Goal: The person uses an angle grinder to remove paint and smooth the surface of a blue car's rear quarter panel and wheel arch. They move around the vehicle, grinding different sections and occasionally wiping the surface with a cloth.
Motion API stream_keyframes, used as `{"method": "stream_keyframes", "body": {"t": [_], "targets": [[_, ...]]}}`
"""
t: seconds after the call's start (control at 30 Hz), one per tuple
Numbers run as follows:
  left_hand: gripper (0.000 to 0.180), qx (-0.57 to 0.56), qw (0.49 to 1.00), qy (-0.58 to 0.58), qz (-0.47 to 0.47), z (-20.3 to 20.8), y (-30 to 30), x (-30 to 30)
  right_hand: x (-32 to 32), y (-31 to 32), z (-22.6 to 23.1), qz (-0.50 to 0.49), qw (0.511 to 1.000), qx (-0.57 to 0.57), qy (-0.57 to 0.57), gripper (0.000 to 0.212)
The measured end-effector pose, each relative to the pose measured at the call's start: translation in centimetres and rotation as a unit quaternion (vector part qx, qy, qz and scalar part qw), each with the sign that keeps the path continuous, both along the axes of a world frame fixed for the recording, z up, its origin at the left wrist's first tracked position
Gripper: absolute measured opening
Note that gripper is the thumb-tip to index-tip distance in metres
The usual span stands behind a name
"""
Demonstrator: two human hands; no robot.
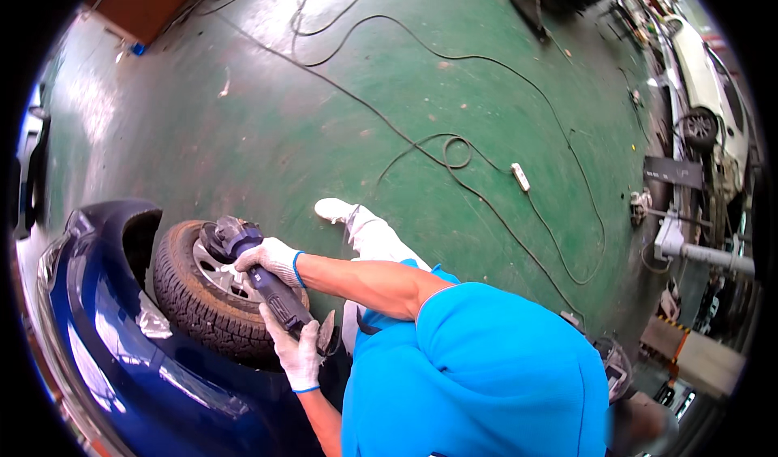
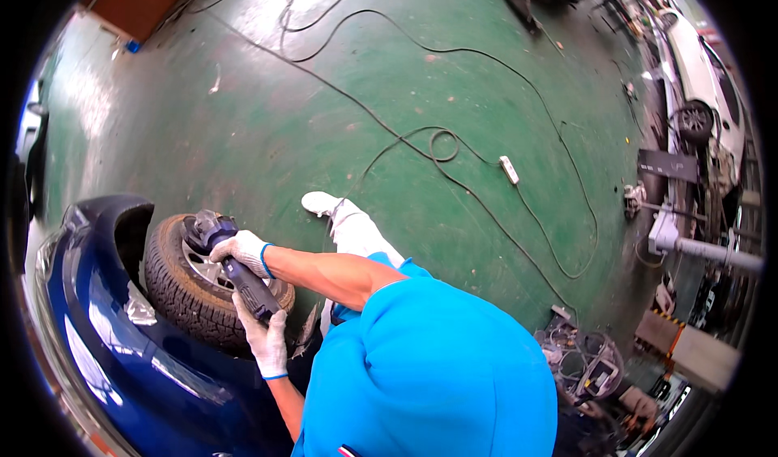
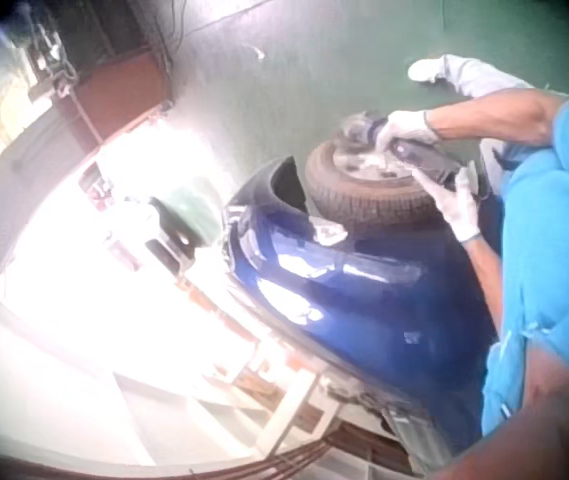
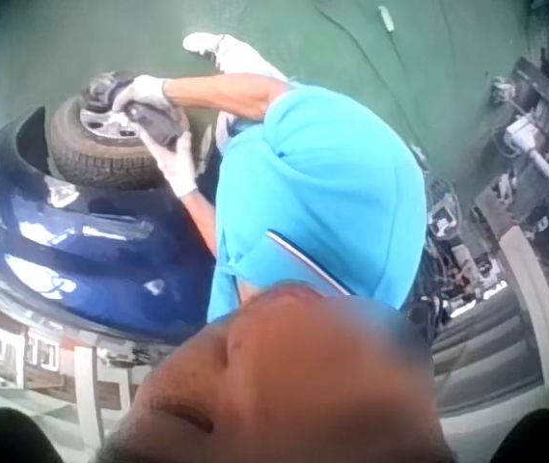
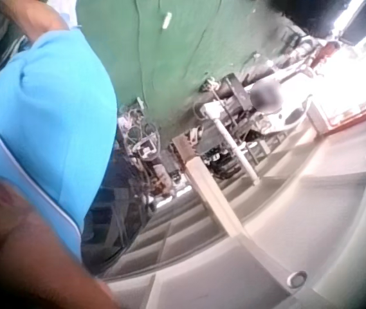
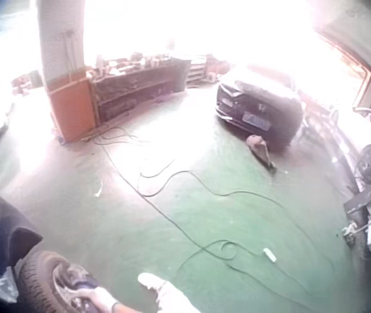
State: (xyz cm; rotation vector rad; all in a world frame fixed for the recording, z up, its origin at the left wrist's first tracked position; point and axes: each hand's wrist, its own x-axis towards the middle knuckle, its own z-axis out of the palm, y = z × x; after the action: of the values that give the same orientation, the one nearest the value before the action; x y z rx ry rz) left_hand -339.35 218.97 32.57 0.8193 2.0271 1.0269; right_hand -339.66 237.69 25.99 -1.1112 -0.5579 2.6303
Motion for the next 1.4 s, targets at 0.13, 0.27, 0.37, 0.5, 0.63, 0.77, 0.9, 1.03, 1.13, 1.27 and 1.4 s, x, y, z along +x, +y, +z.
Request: {"method": "stream_keyframes", "body": {"t": [0.13,0.27,0.37,0.5,0.63,0.77,0.9,1.03,1.13,1.27,1.4], "targets": [[0.079,0.026,0.936,-0.349,-0.028,-2.0,1.2,1.5,5.3,-0.2,-1.1,-0.077,0.996,0.038,0.029,0.011],[0.073,0.043,0.871,-0.488,-0.037,-3.9,3.1,5.0,13.5,-0.4,0.9,-0.146,0.989,-0.004,0.012,0.017],[0.068,-0.006,0.837,-0.543,-0.065,-6.0,5.9,8.3,19.1,-0.4,0.1,-0.179,0.984,0.005,-0.011,0.022],[0.059,-0.066,0.815,-0.571,-0.079,-8.5,8.8,14.2,26.6,1.2,-1.2,-0.084,0.989,0.096,-0.07,0.033],[0.054,-0.079,0.795,-0.601,0.023,-10.3,10.3,21.0,37.3,4.9,-5.1,0.072,0.98,0.158,-0.101,0.058],[0.053,-0.132,0.81,-0.567,0.068,-15.4,10.4,27.6,55.2,9.0,-20.2,-0.12,0.963,0.06,-0.236,0.04],[0.062,-0.2,0.838,-0.483,0.158,-20.9,9.2,34.6,73.4,10.0,-42.4,-0.248,0.854,-0.018,-0.457,0.024],[0.062,-0.239,0.836,-0.468,0.156,-26.7,10.0,40.7,84.8,11.9,-58.9,-0.179,0.76,0.045,-0.623,0.054],[0.061,-0.26,0.836,-0.454,0.163,-30.4,12.0,44.1,87.1,16.0,-65.5,-0.201,0.726,0.005,-0.657,0.058],[0.058,-0.383,0.842,-0.359,0.125,-33.1,15.7,45.9,89.3,20.4,-72.0,-0.257,0.684,-0.074,-0.679,0.064],[0.059,-0.409,0.839,-0.352,0.068,-35.1,18.5,47.4,92.6,19.9,-76.7,-0.391,0.651,-0.042,-0.649,0.041]]}}
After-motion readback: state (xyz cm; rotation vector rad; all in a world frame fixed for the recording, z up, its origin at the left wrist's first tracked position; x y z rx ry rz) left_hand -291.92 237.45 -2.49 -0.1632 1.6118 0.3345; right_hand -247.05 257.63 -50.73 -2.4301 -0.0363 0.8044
